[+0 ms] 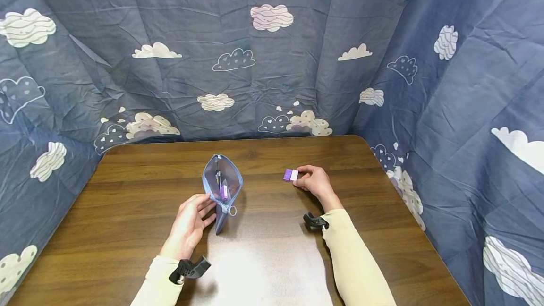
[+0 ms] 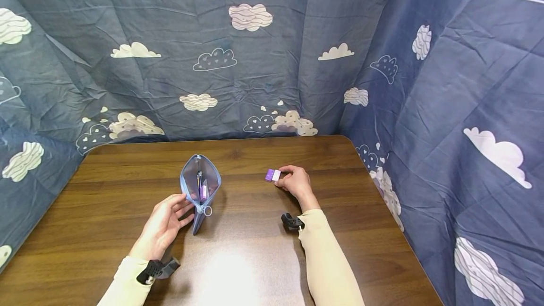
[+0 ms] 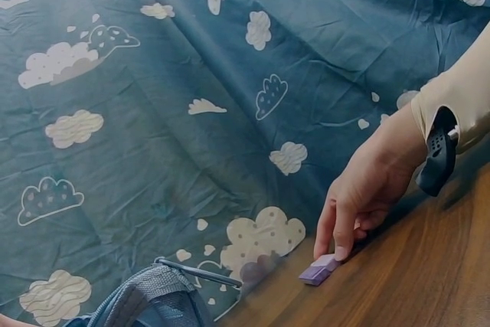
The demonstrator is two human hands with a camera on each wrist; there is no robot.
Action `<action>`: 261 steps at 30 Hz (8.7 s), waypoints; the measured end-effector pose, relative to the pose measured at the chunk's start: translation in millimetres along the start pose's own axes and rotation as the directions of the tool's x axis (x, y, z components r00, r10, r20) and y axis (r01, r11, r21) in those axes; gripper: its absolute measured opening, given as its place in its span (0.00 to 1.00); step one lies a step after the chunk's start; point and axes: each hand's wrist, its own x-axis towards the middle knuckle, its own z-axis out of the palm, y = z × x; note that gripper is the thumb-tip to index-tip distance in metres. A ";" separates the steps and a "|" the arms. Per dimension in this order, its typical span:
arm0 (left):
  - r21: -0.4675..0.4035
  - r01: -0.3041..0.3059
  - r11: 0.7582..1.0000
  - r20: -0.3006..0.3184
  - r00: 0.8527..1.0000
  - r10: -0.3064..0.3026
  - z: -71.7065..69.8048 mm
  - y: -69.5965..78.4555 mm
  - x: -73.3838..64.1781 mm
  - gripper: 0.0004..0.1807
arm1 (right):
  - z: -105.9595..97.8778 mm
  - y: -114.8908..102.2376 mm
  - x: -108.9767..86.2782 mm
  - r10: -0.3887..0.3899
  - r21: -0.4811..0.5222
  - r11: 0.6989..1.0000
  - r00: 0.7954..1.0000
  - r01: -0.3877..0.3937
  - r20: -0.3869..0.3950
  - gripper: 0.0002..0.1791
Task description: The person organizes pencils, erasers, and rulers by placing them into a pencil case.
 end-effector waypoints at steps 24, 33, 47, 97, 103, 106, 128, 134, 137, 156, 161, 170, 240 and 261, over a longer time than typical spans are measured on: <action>0.010 -0.005 1.000 0.005 1.000 0.005 0.3 -0.4 -0.6 0.13 | -10.5 -1.2 -3.7 0.103 0.443 0.876 0.970 -0.192 0.219 0.26; 0.012 -0.001 1.000 -0.005 1.000 0.001 0.9 -0.9 -1.0 0.13 | -10.9 -2.6 -4.5 0.113 0.475 0.861 0.979 -0.181 0.169 0.29; 0.008 0.000 1.000 0.001 1.000 0.000 -0.3 -0.7 -0.9 0.12 | -14.0 -13.0 -7.5 0.058 0.466 0.875 0.985 -0.130 0.165 0.29; -0.010 0.000 1.000 -0.007 1.000 0.000 0.3 -0.4 -0.3 0.14 | -10.3 -72.4 -32.3 -0.115 0.408 0.913 0.973 0.025 0.199 0.31; -0.013 0.002 1.000 -0.010 1.000 -0.002 0.7 -0.3 -0.4 0.14 | -8.3 -81.3 -35.5 -0.143 0.403 0.914 0.969 0.050 0.204 0.32; -0.014 0.001 1.000 -0.011 1.000 -0.002 1.2 -0.2 -0.1 0.14 | -8.1 -85.9 -37.3 -0.156 0.382 0.922 0.967 0.070 0.199 0.31; -0.005 -0.001 1.000 0.015 1.000 0.001 0.3 -0.6 -0.2 0.12 | 7.1 -106.8 -47.9 -0.199 0.401 0.912 0.949 0.087 0.246 0.29; 0.003 0.000 1.000 0.010 1.000 0.000 0.3 0.5 0.0 0.13 | 13.4 -112.9 -49.6 -0.209 0.389 0.916 0.946 0.100 0.249 0.28; 0.001 0.000 1.000 0.006 1.000 0.000 0.4 1.5 0.1 0.13 | 16.7 -116.4 -50.4 -0.221 0.376 0.920 0.940 0.112 0.261 0.28; -0.004 0.012 1.000 -0.010 1.000 -0.012 1.3 1.4 0.0 0.12 | 30.9 -135.7 -54.0 -0.274 0.357 0.921 0.913 0.158 0.303 0.28; 0.014 -0.005 1.000 0.004 1.000 0.005 0.2 1.3 -0.6 0.13 | 34.3 -140.9 -54.6 -0.289 0.354 0.920 0.905 0.171 0.314 0.29; 0.001 0.008 1.000 -0.001 1.000 -0.008 0.9 2.3 -1.3 0.14 | 41.3 -149.0 -55.0 -0.339 0.357 0.909 0.881 0.216 0.330 0.28; 0.000 0.013 1.000 0.012 1.000 -0.013 1.8 1.7 -1.1 0.14 | 110.7 -160.8 -40.9 -0.275 -0.073 0.940 0.869 0.333 0.412 0.23; -0.017 0.010 1.000 0.014 1.000 -0.009 2.4 1.5 0.0 0.15 | 104.4 -163.5 -44.7 -0.312 -0.042 0.934 0.867 0.355 0.390 0.21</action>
